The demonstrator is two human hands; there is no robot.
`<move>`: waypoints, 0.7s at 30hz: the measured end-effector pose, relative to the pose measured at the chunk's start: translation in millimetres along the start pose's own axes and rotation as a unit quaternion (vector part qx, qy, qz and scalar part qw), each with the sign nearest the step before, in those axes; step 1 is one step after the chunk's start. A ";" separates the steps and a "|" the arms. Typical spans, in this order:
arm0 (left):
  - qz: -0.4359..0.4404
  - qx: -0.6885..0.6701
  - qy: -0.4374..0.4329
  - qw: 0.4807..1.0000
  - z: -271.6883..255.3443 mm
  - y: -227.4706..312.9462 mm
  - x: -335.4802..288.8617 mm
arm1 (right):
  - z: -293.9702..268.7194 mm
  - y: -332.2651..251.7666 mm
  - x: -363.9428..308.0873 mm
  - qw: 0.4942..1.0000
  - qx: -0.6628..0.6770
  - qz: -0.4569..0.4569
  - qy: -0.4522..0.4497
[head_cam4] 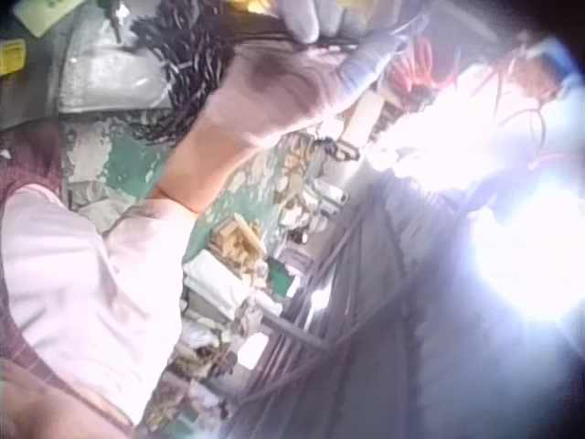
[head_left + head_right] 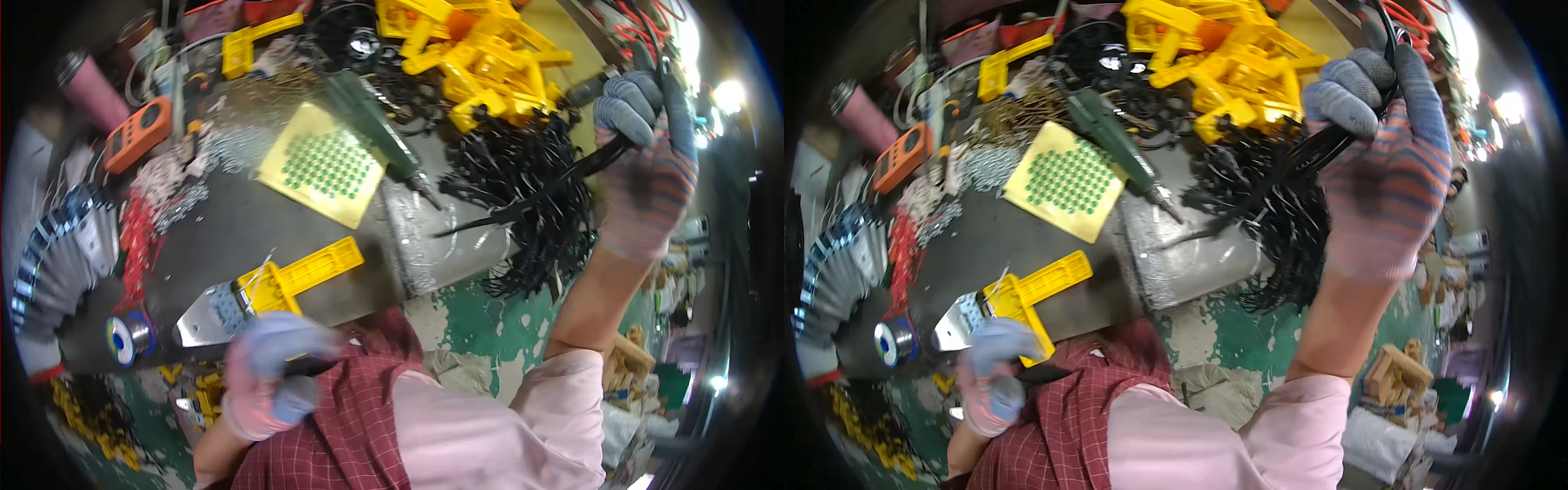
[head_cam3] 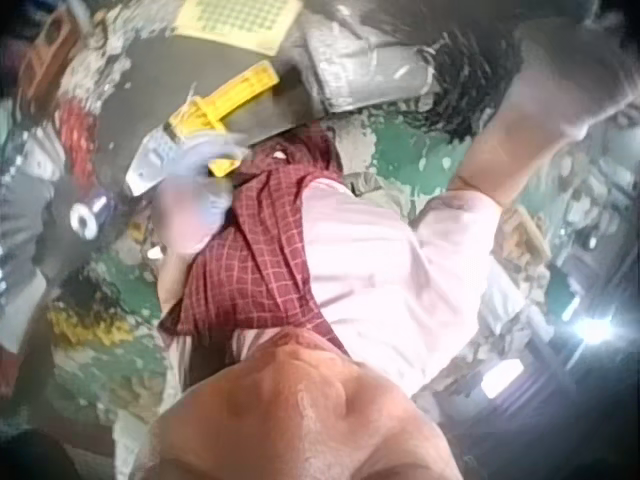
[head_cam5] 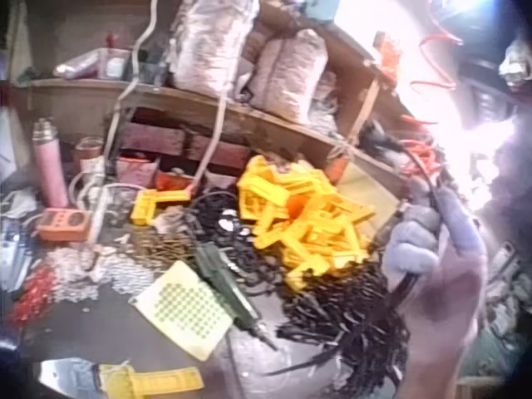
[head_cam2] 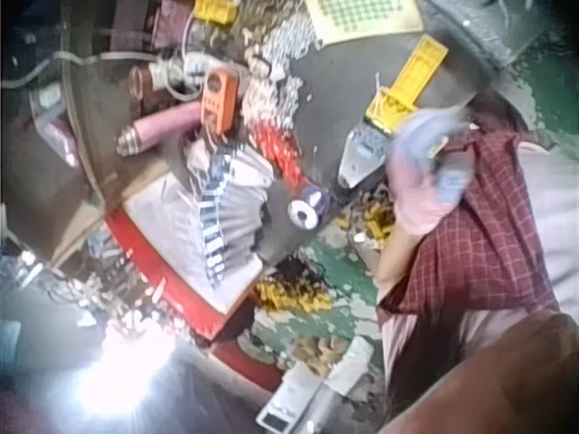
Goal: Soldering wires and assembling components into a yellow plastic housing.
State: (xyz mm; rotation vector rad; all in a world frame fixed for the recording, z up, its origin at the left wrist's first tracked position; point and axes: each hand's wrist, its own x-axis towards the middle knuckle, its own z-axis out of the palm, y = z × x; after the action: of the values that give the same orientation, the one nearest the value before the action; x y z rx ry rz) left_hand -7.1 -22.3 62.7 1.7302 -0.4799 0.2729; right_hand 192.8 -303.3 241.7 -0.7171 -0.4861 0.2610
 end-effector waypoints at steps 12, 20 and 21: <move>-0.297 -0.347 0.284 0.843 -4.6 13.1 -5.2 | -37.0 157.3 -59.2 0.914 -0.203 0.314 0.160; -0.348 -0.156 -0.053 0.923 16.6 1.6 2.4 | 15.6 181.8 -88.5 0.770 -0.579 0.228 -0.142; -0.277 -0.105 -0.060 0.953 20.2 -8.5 -6.4 | 27.9 191.1 -88.0 0.793 -0.530 0.269 -0.136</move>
State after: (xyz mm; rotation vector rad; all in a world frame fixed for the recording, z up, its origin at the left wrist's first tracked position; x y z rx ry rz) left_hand -10.5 -39.6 48.1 1.6041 -0.0900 -0.2781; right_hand 90.8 -182.7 100.0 -1.9600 -0.6928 0.6488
